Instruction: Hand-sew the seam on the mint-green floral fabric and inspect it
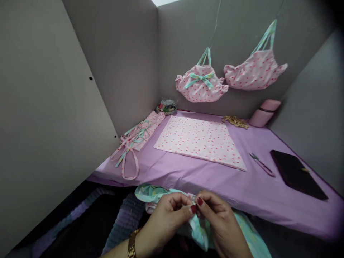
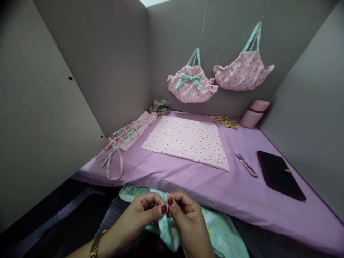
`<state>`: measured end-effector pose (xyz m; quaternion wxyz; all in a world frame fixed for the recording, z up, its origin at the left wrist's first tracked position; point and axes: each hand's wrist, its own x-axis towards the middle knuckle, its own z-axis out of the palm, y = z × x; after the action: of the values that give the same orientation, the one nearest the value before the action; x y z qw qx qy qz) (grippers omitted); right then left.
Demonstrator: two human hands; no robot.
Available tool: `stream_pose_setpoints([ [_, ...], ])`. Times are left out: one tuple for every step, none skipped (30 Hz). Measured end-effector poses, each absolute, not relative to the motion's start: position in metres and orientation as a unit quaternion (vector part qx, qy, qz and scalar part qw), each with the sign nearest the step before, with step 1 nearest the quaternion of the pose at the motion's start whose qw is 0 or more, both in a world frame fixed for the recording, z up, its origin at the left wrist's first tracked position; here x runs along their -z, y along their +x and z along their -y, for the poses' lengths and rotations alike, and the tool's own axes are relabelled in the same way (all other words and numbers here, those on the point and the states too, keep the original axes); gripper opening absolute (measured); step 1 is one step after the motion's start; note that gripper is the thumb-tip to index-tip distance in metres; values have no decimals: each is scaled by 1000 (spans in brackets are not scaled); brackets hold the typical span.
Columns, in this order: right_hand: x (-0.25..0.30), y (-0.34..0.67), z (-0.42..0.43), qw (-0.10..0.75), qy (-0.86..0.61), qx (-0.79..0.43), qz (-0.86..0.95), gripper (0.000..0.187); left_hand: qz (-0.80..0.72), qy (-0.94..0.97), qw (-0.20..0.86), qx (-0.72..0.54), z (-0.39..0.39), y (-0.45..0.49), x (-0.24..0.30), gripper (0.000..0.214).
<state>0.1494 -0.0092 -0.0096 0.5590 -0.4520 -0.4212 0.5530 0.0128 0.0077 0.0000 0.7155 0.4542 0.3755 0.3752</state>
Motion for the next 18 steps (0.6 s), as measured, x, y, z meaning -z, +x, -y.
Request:
stream_pose_setpoints([
  [10, 149, 9, 574, -451, -552, 404, 19, -377, 454, 716, -373, -8, 13, 1, 30],
  [11, 150, 8, 589, -450, -549, 386, 19, -377, 452, 718, -371, -8, 13, 1, 29],
  [11, 152, 7, 606, -448, -547, 365, 19, -379, 449, 720, -370, -8, 13, 3, 28],
  [10, 155, 5, 626, -443, -545, 339, 19, -383, 445, 721, -368, -7, 13, 4, 27],
  [10, 159, 3, 648, -434, -547, 305, 19, -388, 439, 724, -364, -7, 13, 5, 26],
  [8, 163, 0, 667, -422, -554, 265, 20, -394, 432, 727, -361, -7, 12, 5, 26],
  [6, 169, -3, 682, -409, -564, 221, 23, -399, 424, 730, -357, -7, 12, 5, 25],
  [4, 174, -6, 690, -398, -578, 181, 27, -402, 417, 734, -355, -6, 12, 5, 25],
  [2, 180, -9, 692, -388, -591, 147, 31, -402, 410, 738, -355, -6, 12, 4, 25],
  [-1, 187, -12, 690, -378, -605, 119, 33, -401, 405, 741, -354, -6, 12, 2, 24],
  [-4, 193, -15, 688, -365, -619, 99, 33, -399, 402, 744, -354, -6, 12, 1, 24],
  [-7, 200, -17, 688, -348, -632, 85, 32, -398, 401, 745, -354, -6, 11, 0, 23],
  [-9, 207, -20, 690, -331, -640, 77, 30, -397, 402, 747, -351, -6, 11, -1, 22],
  [-11, 215, -22, 692, -319, -643, 75, 29, -398, 402, 748, -348, -6, 11, -1, 21],
  [-13, 224, -24, 696, -316, -640, 81, 29, -399, 402, 749, -344, -6, 11, -1, 21],
  [-15, 234, -26, 703, -327, -624, 100, 28, -401, 403, 748, -342, -6, 10, -1, 20],
  [-16, 245, -28, 716, -355, -584, 138, 27, -403, 403, 747, -342, -7, 10, -1, 19],
  [-18, 256, -30, 733, -390, -524, 190, 27, -404, 405, 745, -342, -7, 10, -1, 19],
])
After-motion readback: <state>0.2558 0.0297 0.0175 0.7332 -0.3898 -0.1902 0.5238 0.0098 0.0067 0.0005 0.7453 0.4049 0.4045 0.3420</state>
